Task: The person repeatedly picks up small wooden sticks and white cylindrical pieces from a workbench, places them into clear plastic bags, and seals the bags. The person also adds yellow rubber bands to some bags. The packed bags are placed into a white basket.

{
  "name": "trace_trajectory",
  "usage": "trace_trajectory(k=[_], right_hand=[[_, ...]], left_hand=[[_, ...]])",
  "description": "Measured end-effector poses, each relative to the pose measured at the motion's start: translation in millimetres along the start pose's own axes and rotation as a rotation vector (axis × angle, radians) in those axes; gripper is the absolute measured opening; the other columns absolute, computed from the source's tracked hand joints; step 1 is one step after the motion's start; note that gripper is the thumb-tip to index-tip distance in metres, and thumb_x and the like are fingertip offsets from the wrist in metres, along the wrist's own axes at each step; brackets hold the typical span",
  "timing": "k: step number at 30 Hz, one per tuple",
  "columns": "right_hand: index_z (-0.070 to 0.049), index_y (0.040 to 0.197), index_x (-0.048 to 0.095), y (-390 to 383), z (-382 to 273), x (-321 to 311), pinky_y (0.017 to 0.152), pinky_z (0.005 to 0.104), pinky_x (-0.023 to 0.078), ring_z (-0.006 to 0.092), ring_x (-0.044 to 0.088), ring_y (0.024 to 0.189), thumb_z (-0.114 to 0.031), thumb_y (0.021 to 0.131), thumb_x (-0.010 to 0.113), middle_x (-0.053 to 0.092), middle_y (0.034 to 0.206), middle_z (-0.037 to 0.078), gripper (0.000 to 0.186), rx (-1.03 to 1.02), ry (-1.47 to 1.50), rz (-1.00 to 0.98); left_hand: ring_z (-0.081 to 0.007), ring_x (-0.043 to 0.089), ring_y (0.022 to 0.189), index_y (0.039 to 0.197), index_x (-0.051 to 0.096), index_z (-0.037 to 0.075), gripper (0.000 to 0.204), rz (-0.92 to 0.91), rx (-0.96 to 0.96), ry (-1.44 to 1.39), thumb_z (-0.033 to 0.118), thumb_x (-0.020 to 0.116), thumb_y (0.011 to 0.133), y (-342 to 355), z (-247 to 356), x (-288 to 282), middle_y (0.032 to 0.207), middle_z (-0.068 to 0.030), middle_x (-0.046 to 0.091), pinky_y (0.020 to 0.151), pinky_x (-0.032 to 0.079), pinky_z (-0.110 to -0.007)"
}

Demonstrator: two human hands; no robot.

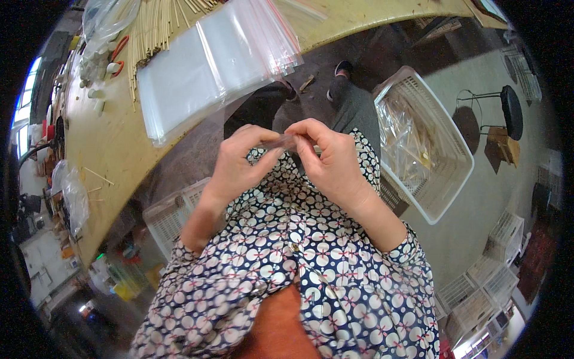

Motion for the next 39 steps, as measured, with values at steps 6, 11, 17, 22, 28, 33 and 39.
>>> trace_trajectory(k=[6,11,17,22,28,33,39], right_hand=[[0.001,0.106,0.069,1,0,-11,0.068,0.0257,0.056,0.0133,0.074,0.079,-0.002,0.099,0.064,0.077,0.089,0.012,0.009,0.051,0.076,0.023],[0.000,0.104,0.068,1,3,-5,0.067,0.0290,0.056,0.0194,0.074,0.078,-0.001,0.096,0.066,0.075,0.088,0.012,0.008,-0.048,-0.034,0.068],[-0.002,0.100,0.067,4,-6,1,0.065,0.0352,0.055,0.0290,0.072,0.075,0.002,0.090,0.069,0.071,0.084,0.014,0.011,-0.212,-0.176,0.095],[-0.003,0.097,0.066,5,-6,-4,0.066,0.0376,0.055,0.0312,0.071,0.076,0.002,0.088,0.070,0.070,0.083,0.013,0.011,-0.241,-0.233,0.100],[-0.003,0.097,0.069,5,-5,-19,0.066,0.0337,0.054,0.0249,0.072,0.076,0.001,0.091,0.069,0.072,0.083,0.011,0.007,-0.191,-0.167,0.087],[0.000,0.105,0.068,1,10,-72,0.083,0.0255,0.054,0.0108,0.070,0.088,-0.004,0.104,0.058,0.074,0.092,0.005,0.010,0.059,0.162,0.134],[-0.002,0.106,0.069,-22,28,-143,0.085,0.0265,0.054,0.0097,0.068,0.089,-0.007,0.106,0.058,0.073,0.094,0.004,0.012,0.049,0.117,0.471]], left_hand=[[-0.0191,0.068,0.081,0.094,0.073,0.001,0.012,0.074,0.005,-0.043,-0.002,0.076,0.083,7,-4,12,0.087,-0.0085,0.071,0.071,0.053,-0.031],[-0.0151,0.068,0.080,0.093,0.072,0.000,0.010,0.095,-0.080,-0.109,-0.001,0.076,0.084,9,7,12,0.086,-0.0072,0.071,0.072,0.053,-0.029],[-0.0129,0.067,0.080,0.095,0.071,-0.001,0.011,0.075,-0.072,-0.117,-0.001,0.073,0.084,15,6,12,0.086,-0.0062,0.070,0.074,0.053,-0.027],[-0.0131,0.065,0.078,0.094,0.069,-0.001,0.010,0.032,-0.083,-0.138,-0.002,0.071,0.084,19,9,13,0.085,-0.0071,0.068,0.072,0.052,-0.027],[-0.0271,0.058,0.071,0.078,0.062,0.006,0.011,-0.003,0.139,0.083,0.001,0.072,0.073,26,19,4,0.073,-0.0080,0.059,0.064,0.049,-0.036],[-0.0254,0.056,0.069,0.078,0.063,0.005,0.012,-0.112,0.201,0.209,-0.003,0.070,0.071,25,32,-18,0.072,-0.0074,0.058,0.063,0.045,-0.036],[-0.0252,0.058,0.070,0.077,0.063,0.004,0.012,-0.074,0.270,0.240,-0.005,0.069,0.072,45,44,-32,0.073,-0.0084,0.059,0.064,0.047,-0.035]])
Point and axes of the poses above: each hand's wrist, its own y-axis towards the middle knuckle, its own x-axis out of the palm, z = x × y, the point moved 2 cm from there along y, towards the middle knuckle
